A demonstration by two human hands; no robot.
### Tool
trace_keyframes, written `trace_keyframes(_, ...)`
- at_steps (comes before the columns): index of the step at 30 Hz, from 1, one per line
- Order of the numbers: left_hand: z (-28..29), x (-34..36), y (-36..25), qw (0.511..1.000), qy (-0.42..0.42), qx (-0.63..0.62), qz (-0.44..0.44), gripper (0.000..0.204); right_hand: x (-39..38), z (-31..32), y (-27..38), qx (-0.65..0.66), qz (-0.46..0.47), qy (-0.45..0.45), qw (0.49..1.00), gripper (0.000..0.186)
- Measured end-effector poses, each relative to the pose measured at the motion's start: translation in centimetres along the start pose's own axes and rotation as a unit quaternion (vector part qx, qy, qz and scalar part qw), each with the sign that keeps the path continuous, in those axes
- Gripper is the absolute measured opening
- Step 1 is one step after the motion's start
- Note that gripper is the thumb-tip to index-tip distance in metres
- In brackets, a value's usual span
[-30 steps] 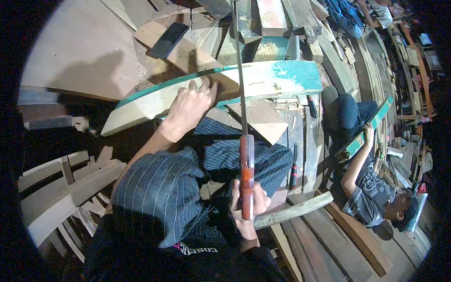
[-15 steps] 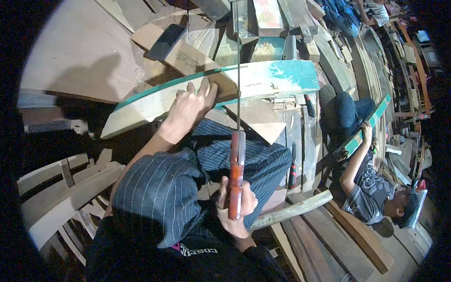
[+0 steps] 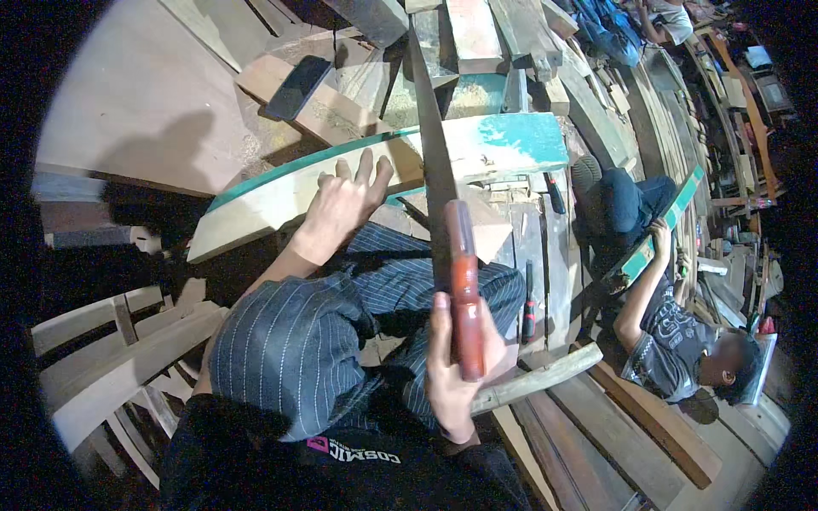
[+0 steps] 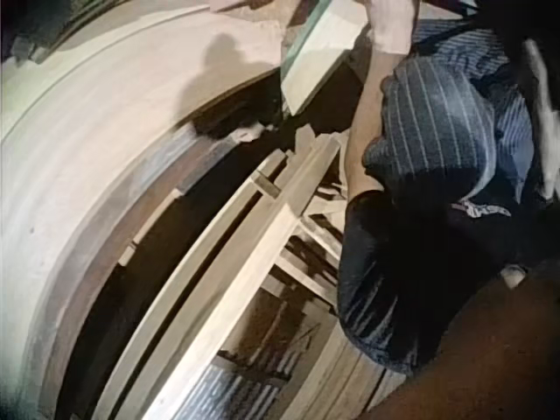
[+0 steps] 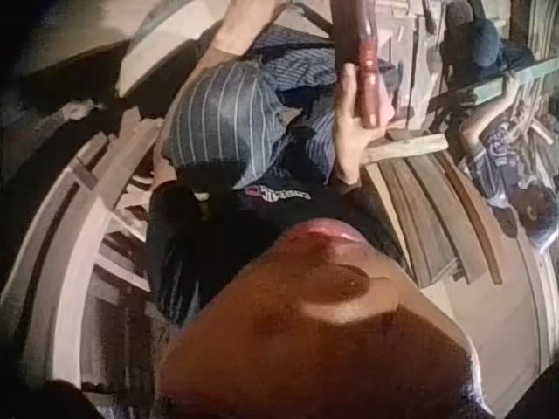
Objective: The person cuts a wooden board with a hand saw while holding the wood with one hand.
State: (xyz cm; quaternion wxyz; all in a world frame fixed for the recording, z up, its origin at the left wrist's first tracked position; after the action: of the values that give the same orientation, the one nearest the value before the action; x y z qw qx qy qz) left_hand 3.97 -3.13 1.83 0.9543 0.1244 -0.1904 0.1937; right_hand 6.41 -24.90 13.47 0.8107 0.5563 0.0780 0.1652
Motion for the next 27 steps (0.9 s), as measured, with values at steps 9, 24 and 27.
trace_keyframes(9, 0.6, 0.0, -0.4, 1.0, -0.022, -0.015, -0.005, 0.037, 2.2, -3.6, 1.2, 0.0, 0.12, 0.017, 0.993, 0.012)
trace_keyframes(24, 0.3, -0.4, -0.7, 0.999, -0.035, 0.037, 0.004, 0.04, -4.9, 3.0, 0.2, -0.132, 0.069, 0.025, 0.988, 0.017)
trace_keyframes(27, 0.6, -0.8, -0.9, 0.999, -0.041, 0.029, 0.006, 0.039, -4.6, 2.0, 1.2, -0.157, 0.103, 0.035, 0.981, 0.017)
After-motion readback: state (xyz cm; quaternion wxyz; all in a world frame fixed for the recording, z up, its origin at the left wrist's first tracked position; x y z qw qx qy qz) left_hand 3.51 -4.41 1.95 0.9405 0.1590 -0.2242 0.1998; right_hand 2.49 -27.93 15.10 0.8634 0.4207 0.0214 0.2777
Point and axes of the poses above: each hand's wrist, its own x-axis towards the middle knuckle, its own z-axis out of the back of the hand, y = z × x, the point moved 5 cm from there along x, towards the middle knuckle, and after that the axes turned 6 degrees about -y, right-handed, at the moved point
